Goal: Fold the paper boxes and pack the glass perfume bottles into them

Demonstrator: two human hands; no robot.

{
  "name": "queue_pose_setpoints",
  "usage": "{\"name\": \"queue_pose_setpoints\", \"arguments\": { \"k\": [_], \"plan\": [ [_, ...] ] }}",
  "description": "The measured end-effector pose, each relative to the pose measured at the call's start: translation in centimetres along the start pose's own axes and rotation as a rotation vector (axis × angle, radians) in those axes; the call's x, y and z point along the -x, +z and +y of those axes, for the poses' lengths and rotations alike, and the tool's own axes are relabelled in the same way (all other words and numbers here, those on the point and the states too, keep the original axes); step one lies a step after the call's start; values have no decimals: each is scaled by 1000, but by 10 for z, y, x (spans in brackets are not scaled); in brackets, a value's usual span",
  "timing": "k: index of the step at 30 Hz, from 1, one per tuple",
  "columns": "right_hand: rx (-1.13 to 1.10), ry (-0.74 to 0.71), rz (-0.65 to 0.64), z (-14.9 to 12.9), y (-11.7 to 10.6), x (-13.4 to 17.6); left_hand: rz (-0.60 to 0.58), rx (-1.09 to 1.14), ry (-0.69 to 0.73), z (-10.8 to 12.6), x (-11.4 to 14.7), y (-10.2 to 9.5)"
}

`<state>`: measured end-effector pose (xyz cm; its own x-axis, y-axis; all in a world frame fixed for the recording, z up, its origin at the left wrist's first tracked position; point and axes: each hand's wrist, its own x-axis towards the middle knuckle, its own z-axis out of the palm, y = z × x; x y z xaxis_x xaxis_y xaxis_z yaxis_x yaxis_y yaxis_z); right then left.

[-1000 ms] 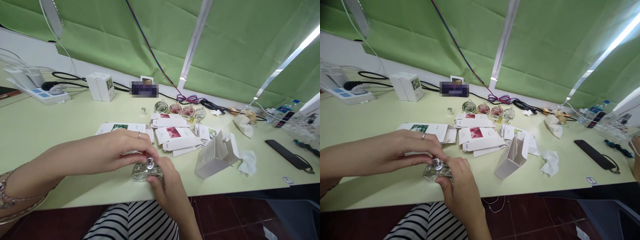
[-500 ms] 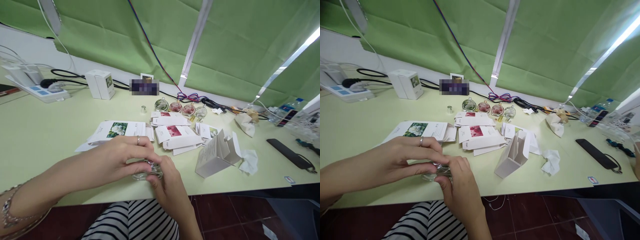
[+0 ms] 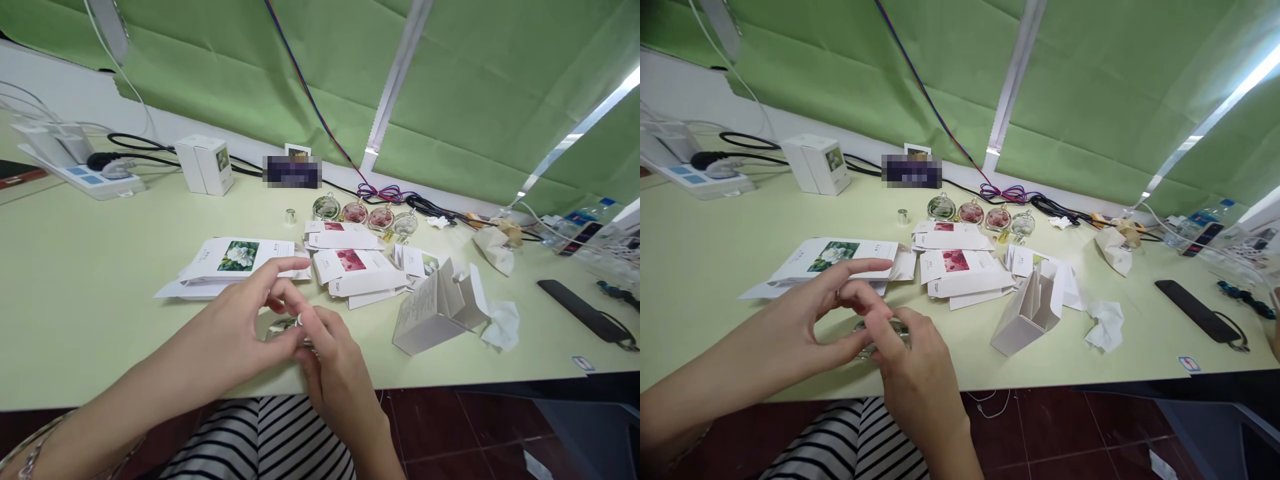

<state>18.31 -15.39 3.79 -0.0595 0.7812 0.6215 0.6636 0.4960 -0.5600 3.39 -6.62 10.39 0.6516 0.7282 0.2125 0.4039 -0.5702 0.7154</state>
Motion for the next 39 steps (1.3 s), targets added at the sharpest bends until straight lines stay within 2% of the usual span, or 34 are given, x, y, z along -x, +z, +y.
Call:
{"name": "queue_pose_setpoints", "arguments": {
  "k": [3,9,12,14,16,19,23,39],
  "plan": [
    [-41,22,-38,0,-2,-3,-8,0,-4,2,-1,0],
    [-24,-13,36,-4,-1,-5,4,91,-78,-1,7,4],
    [53,17,27,-7,-3,-5,93,104,-95,-9,25,10],
    [87,15,13,-8,-4,-5,202,133,-151,-16,39,16],
    [94,-6,16,-7,-6,-4,250,157,-213,-25,50,24],
    [85,-25,28,-4,-7,-3,166,92,-211,-38,54,32],
    [88,-16,36,-4,-8,-3,57,-12,-156,-45,45,32],
    [113,6,-8,-13,-16,-7,65,-9,-128,-40,43,27]
  ]
}}
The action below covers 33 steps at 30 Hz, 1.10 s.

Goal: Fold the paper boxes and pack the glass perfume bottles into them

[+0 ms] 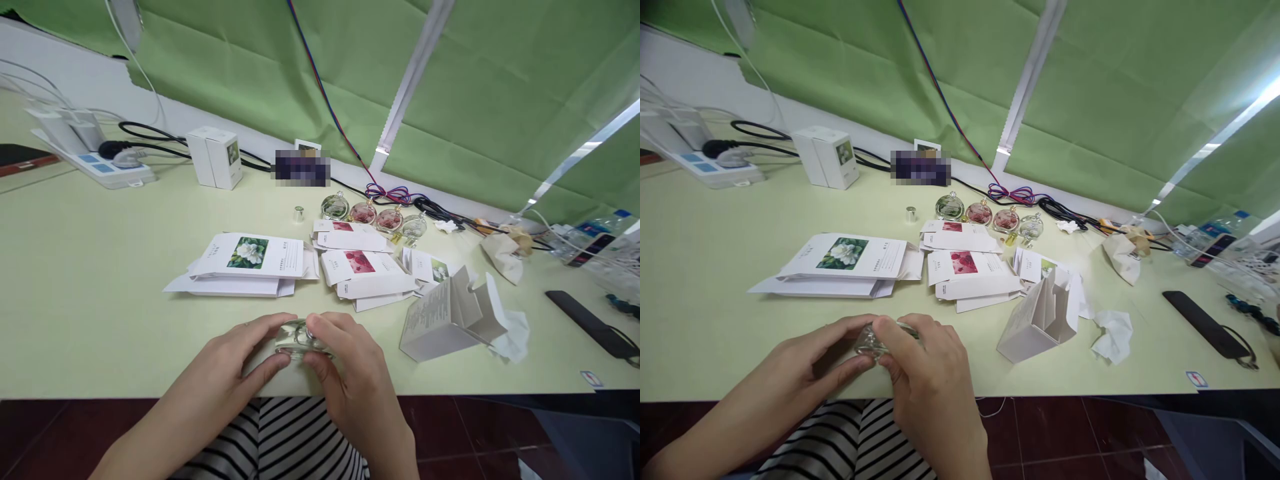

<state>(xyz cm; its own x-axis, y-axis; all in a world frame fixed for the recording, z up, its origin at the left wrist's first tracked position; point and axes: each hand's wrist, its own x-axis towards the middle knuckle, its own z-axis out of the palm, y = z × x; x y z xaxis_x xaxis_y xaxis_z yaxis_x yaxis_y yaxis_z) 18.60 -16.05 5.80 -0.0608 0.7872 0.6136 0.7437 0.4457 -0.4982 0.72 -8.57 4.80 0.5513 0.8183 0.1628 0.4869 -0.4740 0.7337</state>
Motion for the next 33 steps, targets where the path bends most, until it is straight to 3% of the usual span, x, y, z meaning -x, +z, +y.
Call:
{"name": "queue_pose_setpoints", "arguments": {
  "k": [16,19,21,25,27,29,33],
  "plan": [
    [-69,21,16,4,4,4,-30,8,-12,0,1,0],
    [-36,3,16,8,10,11,-61,-32,14,2,1,-14],
    [-41,16,20,12,14,15,18,-96,72,11,-6,-34],
    [-118,179,-25,16,16,19,279,-399,207,51,-54,-80],
    [-106,239,-87,15,13,17,141,-557,182,65,-95,-90],
    [-90,263,-120,13,11,15,17,-578,207,65,-140,-88],
    [-102,291,-150,11,8,11,-188,-584,186,31,-210,-66]
  ]
}}
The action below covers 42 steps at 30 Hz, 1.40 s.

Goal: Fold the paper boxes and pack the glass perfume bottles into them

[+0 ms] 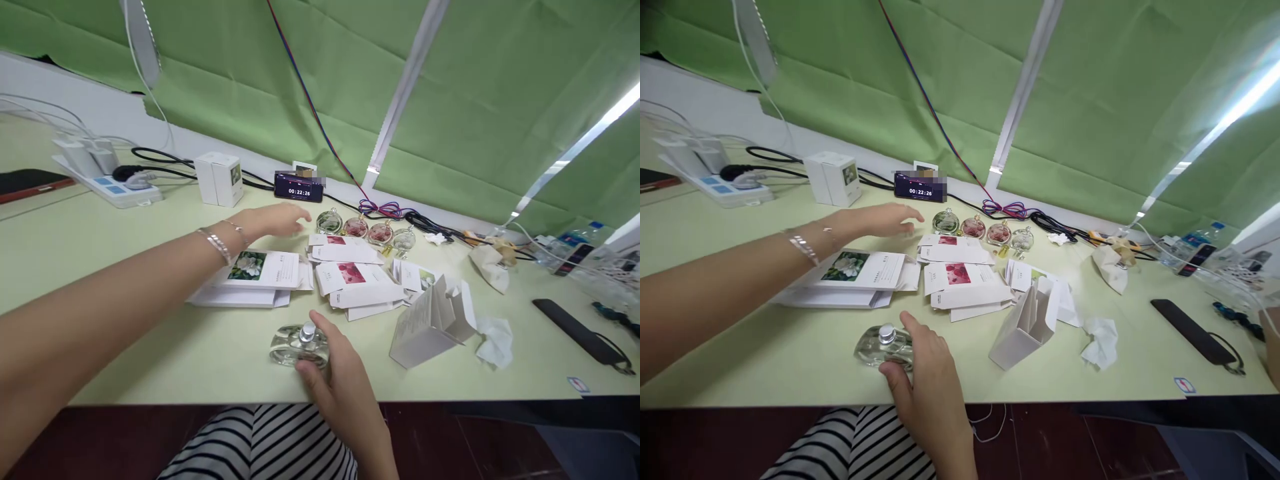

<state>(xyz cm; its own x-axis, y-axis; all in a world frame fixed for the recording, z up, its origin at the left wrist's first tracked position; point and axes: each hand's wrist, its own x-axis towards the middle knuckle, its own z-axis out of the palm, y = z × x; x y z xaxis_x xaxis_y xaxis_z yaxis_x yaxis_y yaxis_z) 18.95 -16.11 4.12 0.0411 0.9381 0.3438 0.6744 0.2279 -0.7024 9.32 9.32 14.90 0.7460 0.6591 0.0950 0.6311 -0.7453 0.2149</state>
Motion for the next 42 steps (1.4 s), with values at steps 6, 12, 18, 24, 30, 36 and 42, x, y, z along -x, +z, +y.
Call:
{"name": "queue_pose_setpoints", "arguments": {
  "k": [6,12,18,24,30,36,42],
  "plan": [
    [-41,-8,17,1,-2,-2,-33,54,-38,-6,-13,6],
    [-50,-13,29,0,-2,-3,51,191,137,43,76,-36],
    [-143,-16,14,0,-1,-4,-23,371,322,60,145,8],
    [-178,-12,-4,-1,-2,-4,128,471,232,58,160,61],
    [-234,-1,-17,0,-3,-5,122,552,149,62,169,80],
    [-104,52,80,-6,6,10,133,523,132,66,167,79],
    [-62,39,202,-5,-1,25,70,560,215,78,176,92]
  ]
}}
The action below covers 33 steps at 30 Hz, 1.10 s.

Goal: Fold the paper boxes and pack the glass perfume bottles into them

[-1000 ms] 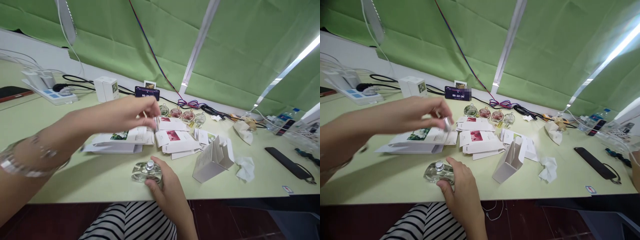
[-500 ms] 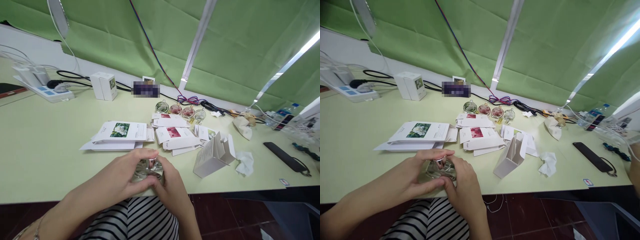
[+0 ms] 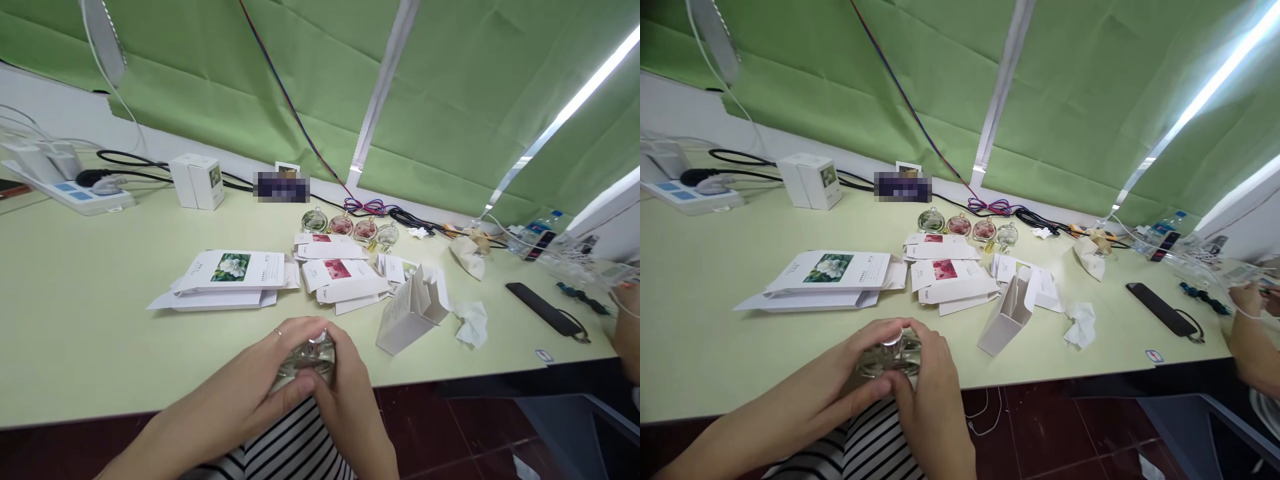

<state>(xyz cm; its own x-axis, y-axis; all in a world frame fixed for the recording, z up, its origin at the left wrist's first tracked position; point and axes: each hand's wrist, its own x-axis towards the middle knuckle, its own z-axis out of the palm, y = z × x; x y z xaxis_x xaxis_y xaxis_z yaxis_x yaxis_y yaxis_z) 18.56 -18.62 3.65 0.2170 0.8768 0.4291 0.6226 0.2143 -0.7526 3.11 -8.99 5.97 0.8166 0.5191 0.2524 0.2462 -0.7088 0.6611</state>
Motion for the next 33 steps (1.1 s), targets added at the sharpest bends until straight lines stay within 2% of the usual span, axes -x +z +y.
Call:
{"name": "queue_pose_setpoints", "arguments": {
  "k": [3,4,6,9,11,15,18,21,26,31,33],
  "plan": [
    [-36,13,109,9,-11,14,1,157,-17,-2,5,9],
    [-56,27,202,13,-14,20,11,203,-38,-1,4,10],
    [-108,51,477,20,-22,31,13,239,-98,4,-6,8],
    [-219,23,891,25,-34,33,-60,255,-85,20,-41,3],
    [-302,18,1046,23,-41,25,-141,291,26,32,-77,4],
    [-421,32,1114,22,-50,4,-250,324,195,44,-148,25],
    [-489,24,1095,22,-53,1,-274,293,251,47,-169,43],
    [-529,-2,1083,19,-54,6,-182,210,261,51,-152,50],
    [-525,1,989,5,-47,5,97,-27,181,52,-82,34],
    [-531,-40,894,-15,-35,-15,553,-437,68,37,-28,10],
    [-572,-124,818,-25,-33,-21,653,-610,25,31,-16,5]
  ]
}}
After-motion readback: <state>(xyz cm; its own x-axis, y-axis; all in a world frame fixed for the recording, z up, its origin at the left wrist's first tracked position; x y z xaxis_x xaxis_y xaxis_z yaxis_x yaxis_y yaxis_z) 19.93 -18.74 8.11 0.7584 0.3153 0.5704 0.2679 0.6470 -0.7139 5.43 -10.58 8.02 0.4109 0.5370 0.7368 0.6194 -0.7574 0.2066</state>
